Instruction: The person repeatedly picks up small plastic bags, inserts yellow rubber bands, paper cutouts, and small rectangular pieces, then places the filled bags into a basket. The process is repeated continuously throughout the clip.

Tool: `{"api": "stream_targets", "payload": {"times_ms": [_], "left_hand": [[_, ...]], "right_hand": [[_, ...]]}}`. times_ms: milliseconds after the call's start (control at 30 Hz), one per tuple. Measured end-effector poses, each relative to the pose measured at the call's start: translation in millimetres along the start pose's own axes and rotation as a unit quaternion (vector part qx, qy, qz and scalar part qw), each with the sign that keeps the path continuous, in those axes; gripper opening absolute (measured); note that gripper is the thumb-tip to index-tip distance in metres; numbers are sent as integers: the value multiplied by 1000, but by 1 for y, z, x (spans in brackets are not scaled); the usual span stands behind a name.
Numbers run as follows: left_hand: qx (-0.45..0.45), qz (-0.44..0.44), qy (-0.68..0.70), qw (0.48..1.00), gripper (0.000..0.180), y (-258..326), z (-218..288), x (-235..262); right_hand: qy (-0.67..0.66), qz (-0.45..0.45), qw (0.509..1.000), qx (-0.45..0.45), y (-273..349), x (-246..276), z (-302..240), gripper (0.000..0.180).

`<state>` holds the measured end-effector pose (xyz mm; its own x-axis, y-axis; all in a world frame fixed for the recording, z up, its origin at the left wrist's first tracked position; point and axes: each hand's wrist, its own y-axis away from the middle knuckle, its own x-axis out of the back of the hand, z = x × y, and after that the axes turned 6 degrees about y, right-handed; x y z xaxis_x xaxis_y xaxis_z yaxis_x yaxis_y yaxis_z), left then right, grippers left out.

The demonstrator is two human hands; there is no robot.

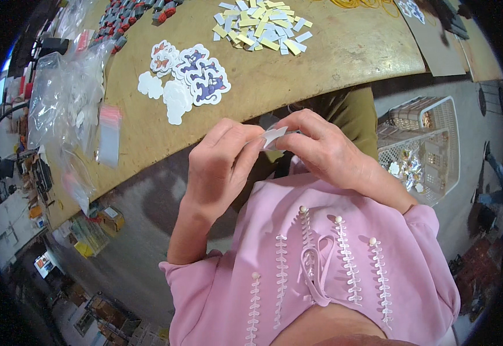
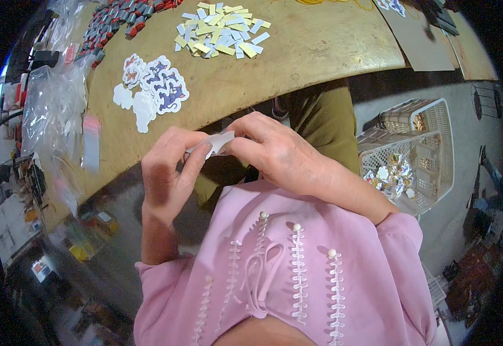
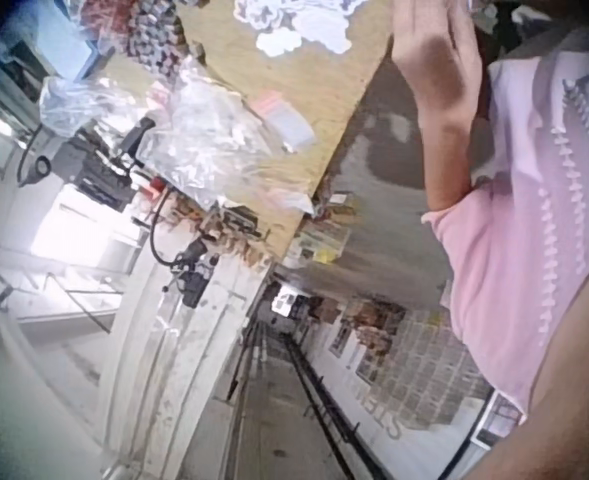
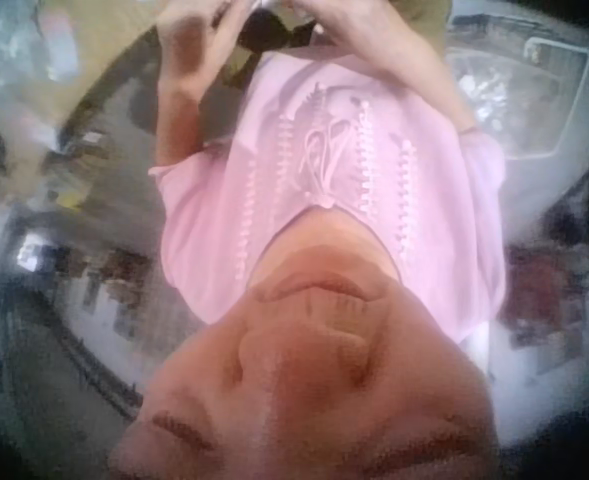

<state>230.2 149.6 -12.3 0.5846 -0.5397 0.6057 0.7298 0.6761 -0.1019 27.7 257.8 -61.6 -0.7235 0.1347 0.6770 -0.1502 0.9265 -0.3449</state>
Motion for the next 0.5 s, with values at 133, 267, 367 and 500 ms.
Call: {"api": "stream_targets", "payload": {"times_ms": [133, 267, 367, 500], "left_hand": [[-32, -119, -45, 991, 13, 2, -4, 8], [-22, -64, 20, 997, 15, 3, -13, -3], [78, -27, 119, 990, 19, 5, -11, -4], [5, 49, 65, 997, 19, 10, -16, -14]], "right_hand": [[-33, -34, 999, 11, 1, -2, -2, 23], [-18, -26, 999, 10, 2, -5, 0, 23], [-30, -8, 999, -7, 2, -3, 5, 26], [-48, -2, 999, -10, 4, -6, 6, 32]]}}
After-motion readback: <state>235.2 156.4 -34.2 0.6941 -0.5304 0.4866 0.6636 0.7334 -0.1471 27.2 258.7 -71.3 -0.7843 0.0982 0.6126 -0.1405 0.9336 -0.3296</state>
